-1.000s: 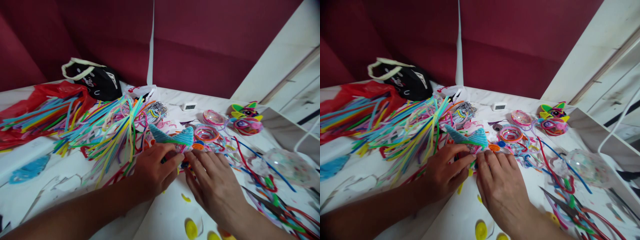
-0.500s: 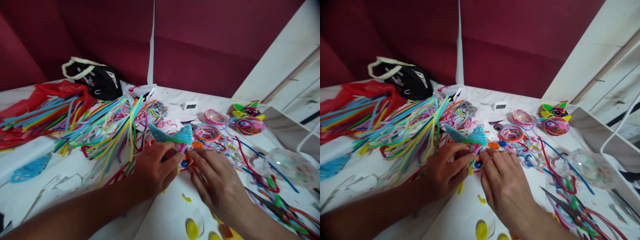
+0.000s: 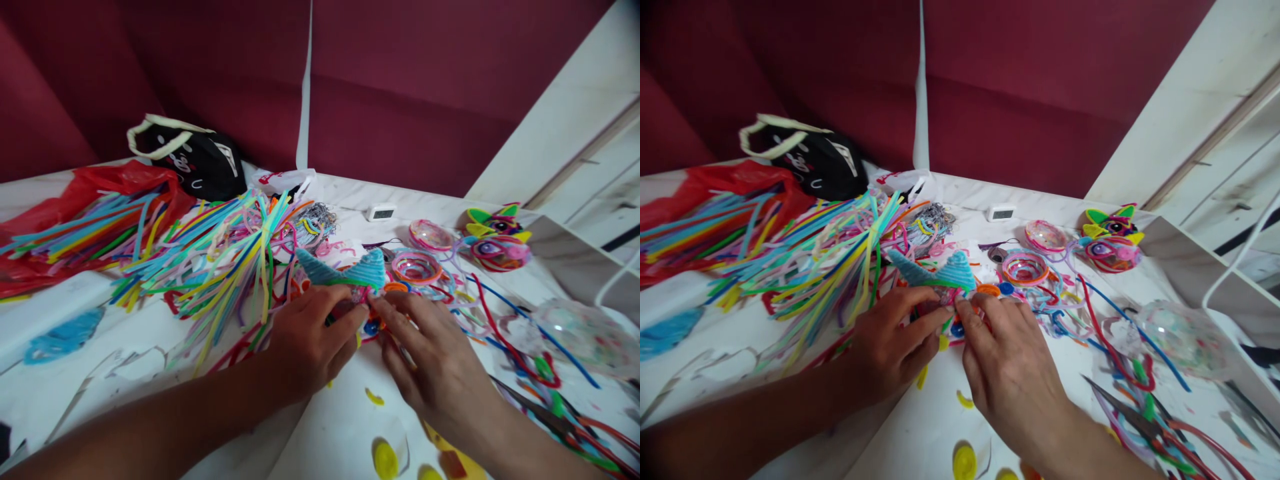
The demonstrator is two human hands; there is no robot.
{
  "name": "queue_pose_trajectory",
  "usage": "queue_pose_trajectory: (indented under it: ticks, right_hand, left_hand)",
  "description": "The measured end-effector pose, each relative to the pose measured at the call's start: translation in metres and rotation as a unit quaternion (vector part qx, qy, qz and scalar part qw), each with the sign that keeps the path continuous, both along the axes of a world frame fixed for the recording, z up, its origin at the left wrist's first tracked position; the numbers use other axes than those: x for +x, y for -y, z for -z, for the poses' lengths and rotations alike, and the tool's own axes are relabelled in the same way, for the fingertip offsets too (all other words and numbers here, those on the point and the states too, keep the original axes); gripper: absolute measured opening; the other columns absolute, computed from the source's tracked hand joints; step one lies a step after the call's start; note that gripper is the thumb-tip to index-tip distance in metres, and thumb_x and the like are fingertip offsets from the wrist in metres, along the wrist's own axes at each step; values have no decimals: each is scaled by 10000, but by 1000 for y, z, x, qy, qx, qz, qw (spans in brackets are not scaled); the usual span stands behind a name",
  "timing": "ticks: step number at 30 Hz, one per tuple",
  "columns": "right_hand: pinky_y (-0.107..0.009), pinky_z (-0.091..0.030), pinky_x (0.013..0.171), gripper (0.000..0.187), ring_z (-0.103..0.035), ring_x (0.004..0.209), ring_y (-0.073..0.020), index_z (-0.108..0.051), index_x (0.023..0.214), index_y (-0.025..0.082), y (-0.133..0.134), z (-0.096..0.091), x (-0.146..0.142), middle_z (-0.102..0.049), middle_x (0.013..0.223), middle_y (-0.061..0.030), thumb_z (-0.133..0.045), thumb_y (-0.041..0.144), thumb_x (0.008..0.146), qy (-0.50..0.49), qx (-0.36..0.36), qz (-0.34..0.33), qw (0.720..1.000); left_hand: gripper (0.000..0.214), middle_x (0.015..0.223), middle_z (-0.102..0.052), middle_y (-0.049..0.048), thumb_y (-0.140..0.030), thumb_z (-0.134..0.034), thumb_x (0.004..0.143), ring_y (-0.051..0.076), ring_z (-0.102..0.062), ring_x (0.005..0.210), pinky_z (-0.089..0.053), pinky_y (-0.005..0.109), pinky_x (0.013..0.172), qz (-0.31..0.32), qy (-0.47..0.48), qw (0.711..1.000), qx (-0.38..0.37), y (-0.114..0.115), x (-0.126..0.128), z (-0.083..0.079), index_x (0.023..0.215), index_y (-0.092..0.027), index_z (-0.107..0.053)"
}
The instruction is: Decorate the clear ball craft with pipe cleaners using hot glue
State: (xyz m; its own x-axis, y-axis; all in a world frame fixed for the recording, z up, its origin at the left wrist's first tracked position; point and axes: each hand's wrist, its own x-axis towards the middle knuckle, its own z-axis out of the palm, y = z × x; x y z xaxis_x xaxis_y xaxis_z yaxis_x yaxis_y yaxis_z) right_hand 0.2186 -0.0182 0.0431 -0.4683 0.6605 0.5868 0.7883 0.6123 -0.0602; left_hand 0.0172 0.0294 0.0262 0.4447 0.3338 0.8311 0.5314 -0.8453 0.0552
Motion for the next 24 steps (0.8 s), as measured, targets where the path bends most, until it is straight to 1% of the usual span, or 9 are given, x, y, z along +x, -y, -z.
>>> queue_pose_trajectory:
  ticks: [3,8,12,15,19,21,24]
  right_hand:
    - [-442,-529,863,368,-567,1059,-259,-561,1350,121,-1,2,2,-591,1217,-151,-490,102,989,-18,-19,-5,1000]
    - [-433,-533,871,393,-570,1113,-264,-554,1373,188,-7,4,8,-573,1281,-136,-505,116,990,-24,-27,-13,999]
    - [-451,-529,901,441,-568,1152,-276,-531,1422,210,-13,5,14,-572,1311,-136,-502,128,990,-21,-28,-29,999]
    - [-475,-517,915,448,-558,1175,-290,-515,1438,184,-16,8,16,-578,1350,-154,-493,132,994,1,-14,-40,999]
    - [-490,-496,919,411,-560,1150,-290,-535,1405,118,-19,11,19,-613,1350,-172,-492,136,997,33,11,-48,998]
    - [-495,-490,917,390,-555,1149,-297,-553,1378,85,-20,12,19,-633,1339,-180,-498,134,995,46,25,-49,997]
    - [-485,-490,890,373,-553,1116,-297,-573,1351,64,-22,12,21,-656,1315,-184,-513,126,988,53,42,-51,996]
  left_hand:
    - [215,1080,-711,100,-141,-613,917,181,-693,942,-591,313,853,-9,-2,1000,-4,0,0,1,1117,-178,-681]
    - [213,1084,-713,97,-129,-621,914,178,-696,940,-592,304,843,-8,7,1000,-12,0,0,2,1110,-181,-686]
    - [207,1089,-714,105,-123,-633,909,189,-697,952,-597,318,840,-8,5,1000,-13,-1,0,2,1101,-172,-691]
    - [208,1079,-715,115,-117,-633,906,195,-696,940,-599,327,830,-4,5,1000,-6,-1,2,1,1100,-154,-697]
    - [212,1070,-724,116,-117,-636,904,205,-696,926,-605,348,827,7,6,1000,-2,-1,3,0,1104,-146,-700]
    - [221,1112,-734,119,-111,-627,912,209,-700,962,-607,358,860,18,2,1000,0,-3,2,1,1117,-152,-697]
    - [261,1200,-739,131,-92,-630,913,216,-696,1076,-592,363,958,47,-9,999,6,-6,1,2,1163,-139,-688]
